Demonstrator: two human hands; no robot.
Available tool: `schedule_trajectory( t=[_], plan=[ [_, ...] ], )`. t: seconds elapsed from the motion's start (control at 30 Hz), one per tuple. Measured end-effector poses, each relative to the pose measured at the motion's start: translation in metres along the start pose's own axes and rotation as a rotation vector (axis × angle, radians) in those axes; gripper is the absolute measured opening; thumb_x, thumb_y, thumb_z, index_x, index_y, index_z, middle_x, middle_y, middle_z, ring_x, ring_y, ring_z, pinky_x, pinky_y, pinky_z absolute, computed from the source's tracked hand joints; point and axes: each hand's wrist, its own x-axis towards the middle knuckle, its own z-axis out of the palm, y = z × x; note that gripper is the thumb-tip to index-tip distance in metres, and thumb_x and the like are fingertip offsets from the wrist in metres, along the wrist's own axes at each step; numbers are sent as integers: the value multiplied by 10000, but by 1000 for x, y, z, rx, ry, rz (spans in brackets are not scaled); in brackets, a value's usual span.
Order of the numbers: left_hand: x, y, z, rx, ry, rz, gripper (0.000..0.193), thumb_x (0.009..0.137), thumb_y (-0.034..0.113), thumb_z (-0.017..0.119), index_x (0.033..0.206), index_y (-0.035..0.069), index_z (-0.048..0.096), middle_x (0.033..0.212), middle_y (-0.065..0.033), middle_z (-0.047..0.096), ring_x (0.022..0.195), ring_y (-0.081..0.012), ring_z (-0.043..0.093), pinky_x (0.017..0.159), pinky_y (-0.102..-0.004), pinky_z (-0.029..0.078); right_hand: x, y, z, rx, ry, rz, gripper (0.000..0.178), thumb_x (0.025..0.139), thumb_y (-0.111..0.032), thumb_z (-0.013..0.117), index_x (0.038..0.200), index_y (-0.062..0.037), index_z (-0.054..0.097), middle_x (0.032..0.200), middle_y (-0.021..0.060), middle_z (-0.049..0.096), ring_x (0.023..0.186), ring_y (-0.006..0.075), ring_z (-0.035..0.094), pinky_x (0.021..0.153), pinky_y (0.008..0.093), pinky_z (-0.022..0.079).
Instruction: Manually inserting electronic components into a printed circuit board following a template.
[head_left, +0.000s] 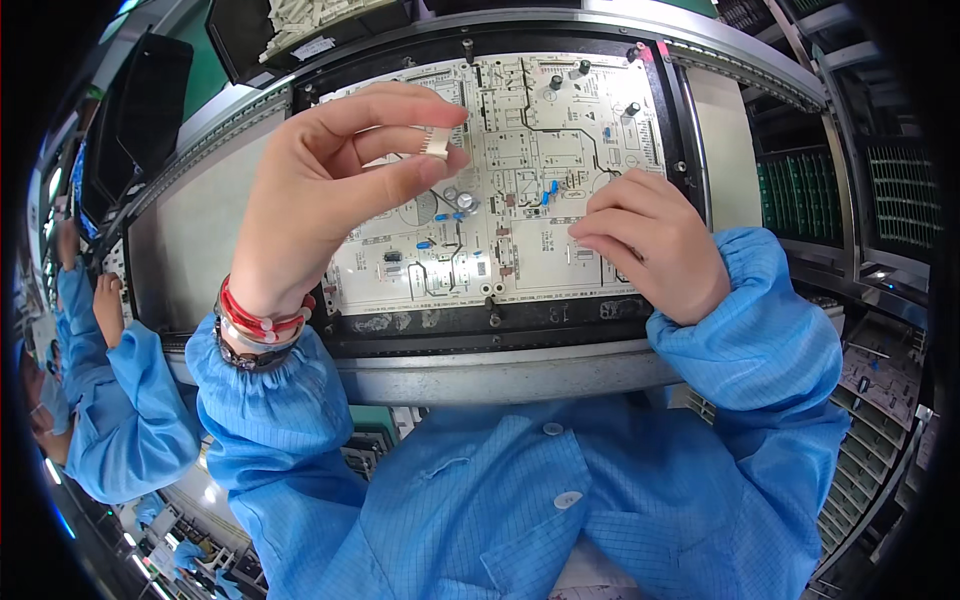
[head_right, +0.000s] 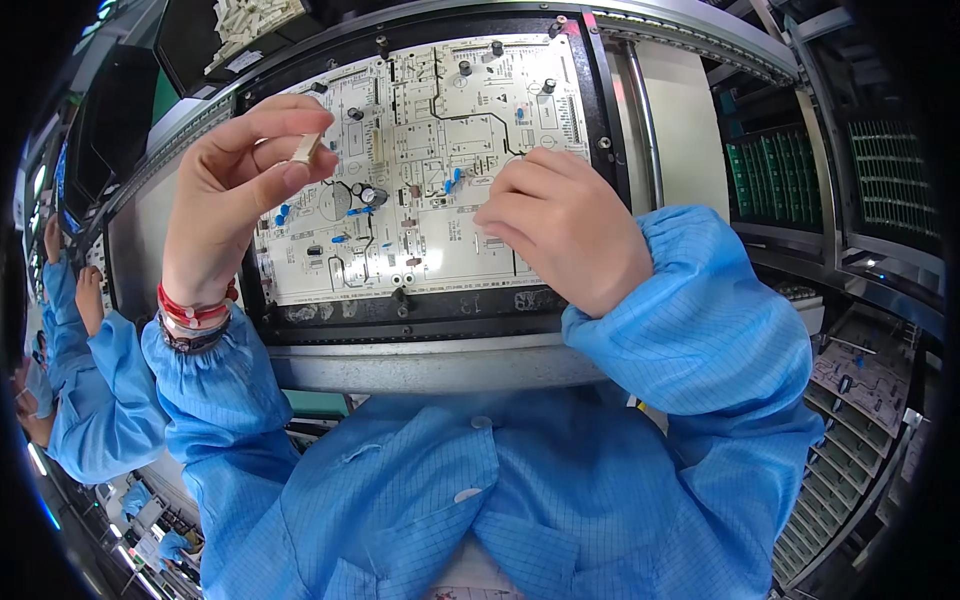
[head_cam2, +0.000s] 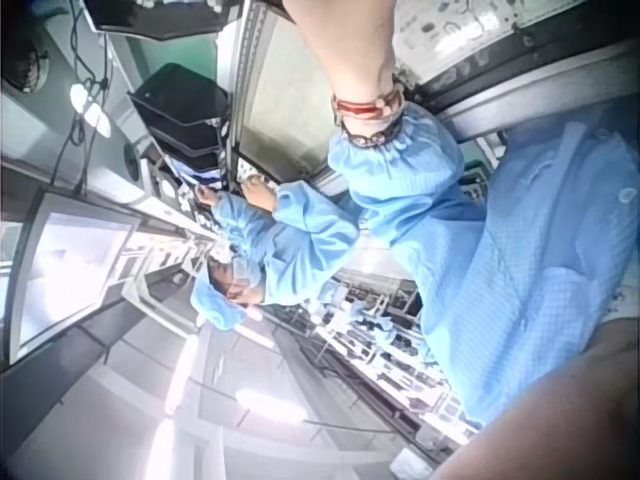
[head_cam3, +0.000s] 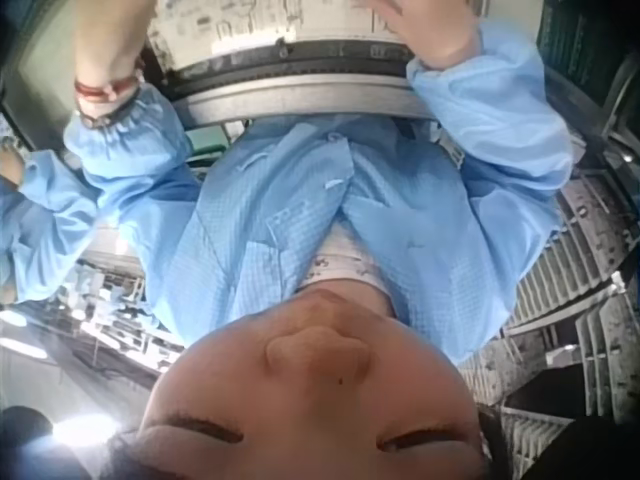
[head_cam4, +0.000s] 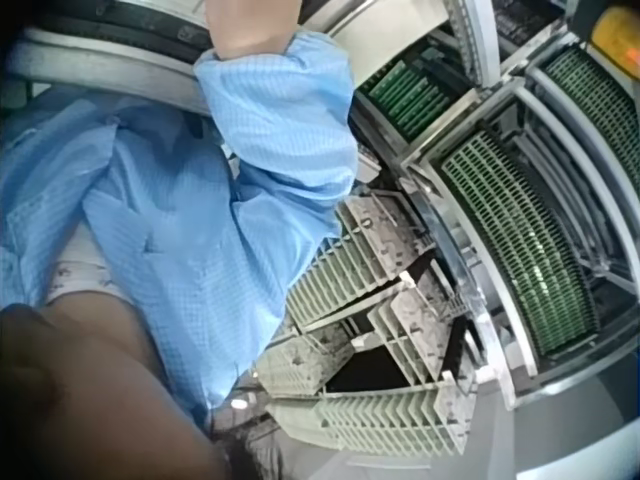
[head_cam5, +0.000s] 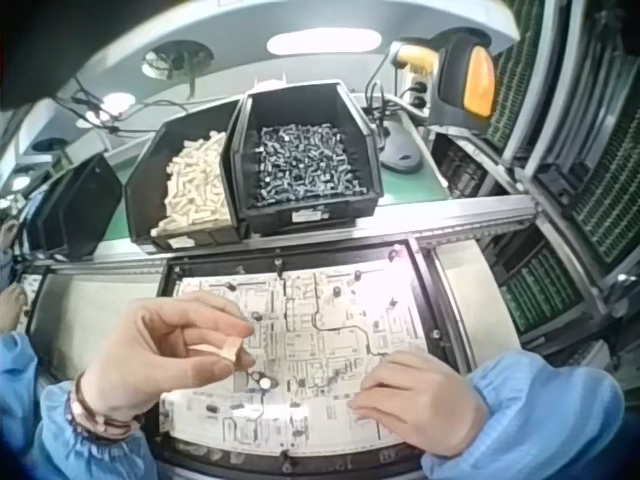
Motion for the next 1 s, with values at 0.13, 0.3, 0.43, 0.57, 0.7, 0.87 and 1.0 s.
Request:
schedule_trajectory(
  t=[0.13, 0.3, 0.43, 0.57, 0.7, 0.87, 1.0],
  plan=[
    [8, 8, 21, 111, -66, 23, 334, 777, -86, 581, 1109, -42, 578, 1192, -117, 534, 988, -194, 621, 895, -293, 492, -9, -3, 0, -98, 44, -74, 150, 686, -29, 694, 824, -8, 640, 794, 76, 577, 754, 238, 544, 676, 326, 456],
    [26, -2, 44, 90, -58, 38, 279, 780, -36, 610, 1058, -46, 584, 1035, -92, 630, 951, -153, 634, 801, -210, 501, -4, 17, -8, -84, 27, -283, 229, 730, -54, 666, 954, -9, 648, 838, 97, 602, 804, 254, 555, 704, 334, 473],
    [57, 16, 62, 189, -158, -109, 247, 769, -45, 608, 1016, -41, 610, 1044, -83, 597, 939, -148, 617, 831, -231, 482, 1, 56, -73, 294, 168, 162, 254, 872, -122, 575, 1084, 9, 619, 937, 93, 655, 868, 181, 601, 808, 308, 474],
    [87, 16, 79, 174, -244, -101, 278, 726, -134, 570, 978, -34, 634, 1067, -73, 516, 1037, -174, 558, 927, -289, 452, 1, 102, -100, 323, 181, 320, 278, 950, -165, 475, 1147, -19, 605, 917, 89, 658, 884, 150, 607, 825, 268, 464],
    [102, 25, 91, 128, -250, -116, 270, 741, -137, 557, 972, -27, 641, 1095, -89, 524, 1029, -175, 563, 881, -268, 468, 6, 110, -119, 248, 146, 319, 267, 935, -171, 501, 1118, -14, 616, 897, 91, 661, 887, 151, 618, 826, 268, 472],
    [107, 31, 98, 82, -225, -217, 239, 793, -103, 552, 999, -22, 642, 1061, -114, 630, 930, -129, 601, 824, -233, 473, 9, 107, -135, 84, 120, 247, 253, 920, -182, 512, 1088, -40, 636, 890, 87, 672, 858, 172, 641, 803, 286, 495],
    [112, 31, 101, -16, -129, -201, 192, 816, -54, 592, 1006, -33, 613, 960, -106, 668, 898, -115, 625, 809, -218, 487, 10, 102, -142, 37, 103, 253, 257, 912, -220, 532, 1069, -52, 648, 929, 100, 676, 858, 198, 649, 785, 296, 505]
  ],
)
